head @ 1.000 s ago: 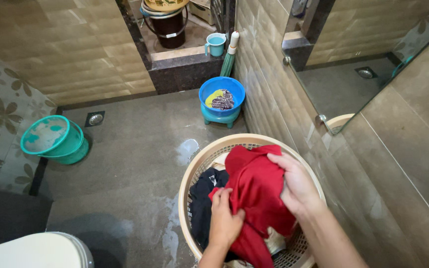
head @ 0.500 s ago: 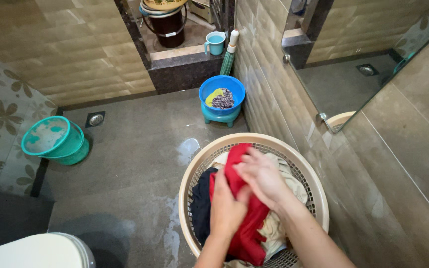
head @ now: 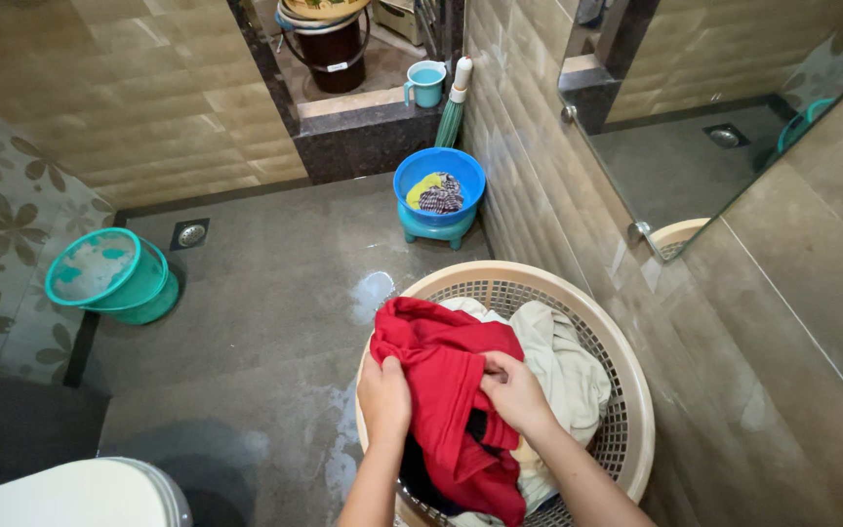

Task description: The person picks up various garments from a laundry basket, unfolds each item, and places them into a top-loading washing machine. The items include a red dress, brown pants, a navy and orange shirt, a red t-shirt, and a black graphic t-shirt.

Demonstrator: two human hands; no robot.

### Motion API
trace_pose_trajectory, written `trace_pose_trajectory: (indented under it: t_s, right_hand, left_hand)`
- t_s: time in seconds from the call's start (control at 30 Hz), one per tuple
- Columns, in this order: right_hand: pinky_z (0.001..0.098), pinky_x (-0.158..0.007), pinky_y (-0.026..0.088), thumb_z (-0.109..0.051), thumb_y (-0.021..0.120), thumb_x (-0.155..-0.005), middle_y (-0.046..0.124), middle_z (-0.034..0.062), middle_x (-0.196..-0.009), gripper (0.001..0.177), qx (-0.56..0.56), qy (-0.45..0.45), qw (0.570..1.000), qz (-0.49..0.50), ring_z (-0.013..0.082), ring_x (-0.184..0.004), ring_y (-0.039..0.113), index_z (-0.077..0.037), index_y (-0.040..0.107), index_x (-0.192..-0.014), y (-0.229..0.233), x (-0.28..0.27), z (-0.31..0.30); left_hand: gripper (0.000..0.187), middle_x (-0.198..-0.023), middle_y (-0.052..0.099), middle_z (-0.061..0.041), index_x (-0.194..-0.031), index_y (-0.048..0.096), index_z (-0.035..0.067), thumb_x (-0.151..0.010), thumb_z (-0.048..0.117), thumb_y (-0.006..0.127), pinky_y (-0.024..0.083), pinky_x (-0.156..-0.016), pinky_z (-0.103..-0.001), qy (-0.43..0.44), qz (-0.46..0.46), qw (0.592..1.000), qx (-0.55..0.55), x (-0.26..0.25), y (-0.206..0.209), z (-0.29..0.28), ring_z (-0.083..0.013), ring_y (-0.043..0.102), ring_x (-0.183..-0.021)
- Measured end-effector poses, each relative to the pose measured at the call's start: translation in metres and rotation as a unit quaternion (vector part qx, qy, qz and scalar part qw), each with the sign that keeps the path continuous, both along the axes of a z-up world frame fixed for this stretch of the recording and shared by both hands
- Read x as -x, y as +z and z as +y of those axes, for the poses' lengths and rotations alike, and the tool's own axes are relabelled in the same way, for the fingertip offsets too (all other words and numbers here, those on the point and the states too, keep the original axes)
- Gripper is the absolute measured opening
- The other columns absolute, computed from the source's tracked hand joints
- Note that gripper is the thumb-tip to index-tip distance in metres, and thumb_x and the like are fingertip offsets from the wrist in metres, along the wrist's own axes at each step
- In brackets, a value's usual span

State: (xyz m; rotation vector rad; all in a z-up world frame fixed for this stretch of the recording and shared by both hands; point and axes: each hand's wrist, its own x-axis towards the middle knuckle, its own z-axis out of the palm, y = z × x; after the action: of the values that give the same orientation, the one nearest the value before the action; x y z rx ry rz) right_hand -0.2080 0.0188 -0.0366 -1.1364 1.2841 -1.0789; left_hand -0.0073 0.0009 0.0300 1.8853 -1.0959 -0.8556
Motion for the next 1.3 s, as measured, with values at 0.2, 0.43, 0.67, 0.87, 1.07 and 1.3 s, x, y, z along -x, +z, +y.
trace_pose_trajectory:
  t_s: [0.2,0.43,0.67,0.87,1.07,1.3]
  right_hand:
    - [0.0282,-0.079,0.048,0.0,0.05,-0.101,0.067,0.0065,-0.095,0.027,0.0,0.064,0.994,-0.083,0.0129,-0.087,0.06,-0.003,0.061,-0.125,0.011,0.004,-0.003]
    - [0.0281,-0.095,0.049,-0.007,0.054,-0.1,0.066,0.0059,-0.113,0.027,0.004,0.082,0.981,-0.178,0.0123,-0.106,0.062,-0.005,0.057,-0.127,0.09,-0.01,0.0]
    - [0.0294,-0.106,0.044,-0.003,0.086,-0.071,0.064,0.0049,-0.133,0.077,0.025,0.098,0.995,0.013,0.0143,-0.123,0.059,-0.008,0.049,-0.138,0.119,-0.008,0.033]
    - [0.0325,-0.092,0.057,0.001,0.075,-0.07,0.078,0.0118,-0.108,0.059,0.032,0.059,0.98,0.19,0.0193,-0.1,0.075,-0.009,0.063,-0.127,0.109,0.004,0.045]
    - [0.0348,-0.081,0.055,0.0,0.077,-0.069,0.075,0.0101,-0.094,0.045,-0.022,-0.003,0.968,0.25,0.0225,-0.087,0.071,-0.008,0.066,-0.113,0.075,0.028,0.044]
    - [0.0363,-0.083,0.053,-0.009,0.081,-0.081,0.075,0.0149,-0.092,0.031,0.017,0.04,0.982,0.185,0.0238,-0.089,0.067,-0.007,0.067,-0.108,0.022,0.092,0.046]
  left_hand:
    - [0.09,-0.142,0.052,-0.027,-0.143,0.047,0.005,-0.058,0.017,0.075,0.036,-0.105,-0.057,-0.293,-0.189,0.921,0.174,0.013,0.079,0.011,-0.0489,0.045,-0.134]
    - [0.045,-0.114,0.073,-0.018,-0.121,0.069,0.015,-0.08,0.032,0.075,0.048,-0.097,-0.051,-0.428,-0.226,0.875,-0.035,0.005,0.107,-0.01,-0.0363,0.066,-0.113]
    - [0.033,-0.09,0.077,-0.015,-0.106,0.073,0.008,-0.089,0.035,0.069,0.054,-0.075,-0.034,-0.242,0.001,0.964,0.112,-0.01,0.143,-0.027,-0.0221,0.073,-0.081]
    - [0.028,-0.079,0.067,-0.002,-0.095,0.069,0.004,-0.098,0.031,0.068,0.049,-0.068,-0.028,-0.123,0.137,0.961,0.205,-0.028,0.191,-0.03,-0.0087,0.057,-0.073]
    - [0.022,-0.084,0.064,0.005,-0.097,0.066,0.008,-0.099,0.03,0.069,0.047,-0.071,-0.025,-0.046,0.268,0.924,0.269,-0.048,0.225,-0.034,-0.0057,0.056,-0.077]
    - [0.022,-0.085,0.067,0.003,-0.097,0.064,0.009,-0.099,0.03,0.068,0.051,-0.072,-0.028,0.008,0.255,0.939,0.229,-0.078,0.198,-0.038,-0.0069,0.06,-0.077]
